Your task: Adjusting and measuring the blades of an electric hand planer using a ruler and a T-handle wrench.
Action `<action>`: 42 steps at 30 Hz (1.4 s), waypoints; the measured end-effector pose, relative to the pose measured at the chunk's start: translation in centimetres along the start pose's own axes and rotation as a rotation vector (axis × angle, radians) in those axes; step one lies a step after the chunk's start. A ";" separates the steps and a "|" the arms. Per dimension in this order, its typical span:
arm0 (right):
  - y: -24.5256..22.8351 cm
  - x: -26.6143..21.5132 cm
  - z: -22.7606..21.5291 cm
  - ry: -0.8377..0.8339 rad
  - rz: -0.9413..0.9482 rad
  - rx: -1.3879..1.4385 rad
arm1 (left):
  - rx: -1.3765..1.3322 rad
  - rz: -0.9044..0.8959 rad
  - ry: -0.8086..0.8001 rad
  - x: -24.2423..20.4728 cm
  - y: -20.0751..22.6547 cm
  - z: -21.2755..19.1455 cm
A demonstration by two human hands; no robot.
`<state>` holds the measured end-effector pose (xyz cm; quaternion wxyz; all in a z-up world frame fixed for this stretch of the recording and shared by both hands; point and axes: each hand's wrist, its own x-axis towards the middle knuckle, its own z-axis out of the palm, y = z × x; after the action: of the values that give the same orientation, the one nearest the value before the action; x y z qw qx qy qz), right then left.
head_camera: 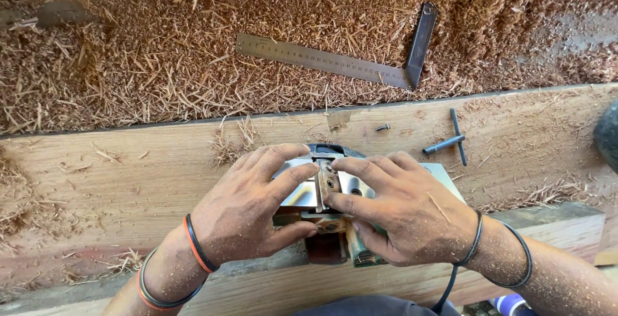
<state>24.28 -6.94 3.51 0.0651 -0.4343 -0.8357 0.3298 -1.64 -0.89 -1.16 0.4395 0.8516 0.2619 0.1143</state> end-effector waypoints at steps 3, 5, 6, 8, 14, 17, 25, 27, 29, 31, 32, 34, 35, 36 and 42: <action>-0.3 0.5 -0.4 -0.034 0.010 -0.058 | -0.028 -0.001 0.010 0.0 -0.2 0.1; -0.4 0.8 -0.4 -0.054 0.016 -0.067 | -0.038 -0.005 0.016 -0.1 -0.3 0.2; -0.4 0.8 -0.4 -0.054 0.019 -0.076 | -0.039 -0.001 0.020 -0.1 -0.3 0.2; -0.4 0.9 -0.4 -0.054 0.022 -0.085 | -0.041 0.003 0.025 -0.1 -0.4 0.3; 0.0 0.1 -0.2 -0.014 0.081 -0.105 | -0.060 -0.001 0.028 0.0 -0.4 0.3; -0.1 -0.2 -0.2 0.043 0.093 -0.079 | -0.071 -0.011 0.019 0.0 -0.4 0.3; -0.5 -0.1 -0.5 0.020 0.007 -0.126 | -0.055 -0.006 0.031 0.0 -0.7 0.5; -0.4 -0.1 -0.4 0.025 0.002 -0.130 | -0.058 -0.015 0.029 0.1 -0.7 0.4; -0.3 -0.3 -0.1 0.029 0.001 -0.131 | -0.063 -0.025 0.023 0.4 -0.5 0.1; -0.1 -0.6 0.3 0.048 0.029 -0.097 | -0.092 -0.059 -0.012 0.8 -0.2 -0.4; -0.1 -0.7 0.4 0.049 0.030 -0.097 | -0.091 -0.059 -0.014 1.1 -0.4 -0.4; 0.0 -0.9 0.6 0.080 0.061 0.015 | -0.083 -0.057 -0.059 1.6 -0.9 -0.5; 0.0 -0.9 0.6 0.081 0.060 0.017 | -0.082 -0.058 -0.060 2.4 -0.9 -0.8; 0.0 -0.9 0.7 0.098 0.077 0.014 | -0.040 -0.102 -0.162 3.3 -1.0 -1.1; 0.3 -1.5 0.9 0.138 0.142 0.036 | 0.076 -0.227 -0.493 6.6 -0.7 -0.7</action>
<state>25.03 -8.40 2.85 0.1067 -0.5126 -0.7904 0.3179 3.35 3.53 -1.56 0.4679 0.8347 0.2447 -0.1564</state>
